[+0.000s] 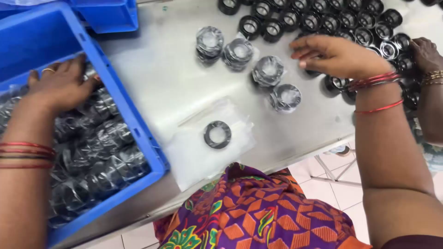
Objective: Packing small metal circular components into plastic bags and organizing them into a blue storage crate.
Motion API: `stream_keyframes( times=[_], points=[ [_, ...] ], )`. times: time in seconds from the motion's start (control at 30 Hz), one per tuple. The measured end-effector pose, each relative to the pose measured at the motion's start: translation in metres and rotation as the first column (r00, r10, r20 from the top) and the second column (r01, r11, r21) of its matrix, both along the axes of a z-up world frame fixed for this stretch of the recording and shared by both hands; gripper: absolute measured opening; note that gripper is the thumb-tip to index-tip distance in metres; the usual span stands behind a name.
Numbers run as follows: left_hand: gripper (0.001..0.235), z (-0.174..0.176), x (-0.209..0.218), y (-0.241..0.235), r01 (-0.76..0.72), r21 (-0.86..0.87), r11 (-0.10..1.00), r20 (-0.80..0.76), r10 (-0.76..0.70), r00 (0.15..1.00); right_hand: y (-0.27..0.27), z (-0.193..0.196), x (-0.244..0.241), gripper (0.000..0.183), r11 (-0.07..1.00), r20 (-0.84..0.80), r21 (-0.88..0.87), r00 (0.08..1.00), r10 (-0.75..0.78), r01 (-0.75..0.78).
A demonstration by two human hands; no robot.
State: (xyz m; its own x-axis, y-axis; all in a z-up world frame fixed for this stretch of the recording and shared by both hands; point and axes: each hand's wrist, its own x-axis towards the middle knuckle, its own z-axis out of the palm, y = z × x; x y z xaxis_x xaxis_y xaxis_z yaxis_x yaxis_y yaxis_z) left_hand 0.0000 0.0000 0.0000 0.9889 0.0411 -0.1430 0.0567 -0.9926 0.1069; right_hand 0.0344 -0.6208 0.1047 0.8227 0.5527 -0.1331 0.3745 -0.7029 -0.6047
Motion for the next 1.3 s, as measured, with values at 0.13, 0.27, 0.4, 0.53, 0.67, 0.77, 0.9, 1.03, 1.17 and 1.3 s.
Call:
stream_keyframes(
  times=[0.13,0.27,0.4,0.53,0.67,0.77,0.9,1.03,1.17,1.3],
  points=[
    [0.072,0.039,0.0,-0.029,-0.04,0.201,0.979,-0.02,0.045,0.999,-0.001,-0.042,-0.003,0.068,0.999,0.031,0.029,0.999,-0.023,0.022],
    [0.028,0.098,0.014,-0.113,-0.007,0.31,0.951,0.46,-0.143,0.876,0.036,-0.08,0.012,0.1,0.99,0.302,-0.108,0.952,-0.049,0.086],
    [0.038,0.091,0.063,-0.228,0.368,0.21,0.906,0.493,-0.423,0.76,0.073,-0.091,0.015,0.088,0.902,0.174,-0.368,0.97,-0.172,0.226],
    [0.088,0.051,0.102,-0.299,0.431,0.166,0.887,0.164,-0.455,0.875,0.058,-0.102,0.029,0.078,0.93,0.194,-0.318,0.973,-0.127,0.185],
    [0.075,0.008,0.13,-0.311,0.39,0.087,0.917,-0.017,-0.39,0.921,0.07,-0.107,0.027,0.087,0.916,0.256,-0.333,0.956,-0.142,0.225],
    [0.069,0.007,0.125,-0.302,0.369,0.038,0.929,-0.029,-0.368,0.929,0.08,-0.107,0.016,0.085,0.916,0.31,-0.339,0.944,-0.107,0.216],
    [0.069,0.025,0.089,-0.285,0.328,-0.028,0.944,-0.091,-0.329,0.94,0.096,-0.104,-0.007,0.086,0.963,0.351,-0.254,0.936,0.005,0.09],
    [0.06,0.004,0.065,-0.262,0.295,-0.052,0.954,-0.056,-0.298,0.953,0.113,-0.099,-0.017,0.065,0.962,0.281,-0.271,0.958,0.063,0.016],
    [0.063,0.015,0.037,-0.237,0.012,-0.63,0.776,-0.03,-0.041,0.999,0.119,-0.106,0.004,0.075,0.923,0.037,0.385,0.999,0.005,-0.019],
    [0.066,0.034,-0.007,-0.221,0.018,-0.994,0.105,0.025,0.071,0.997,0.175,-0.086,0.002,0.078,0.438,-0.269,0.894,0.898,0.348,0.097]
  ],
)
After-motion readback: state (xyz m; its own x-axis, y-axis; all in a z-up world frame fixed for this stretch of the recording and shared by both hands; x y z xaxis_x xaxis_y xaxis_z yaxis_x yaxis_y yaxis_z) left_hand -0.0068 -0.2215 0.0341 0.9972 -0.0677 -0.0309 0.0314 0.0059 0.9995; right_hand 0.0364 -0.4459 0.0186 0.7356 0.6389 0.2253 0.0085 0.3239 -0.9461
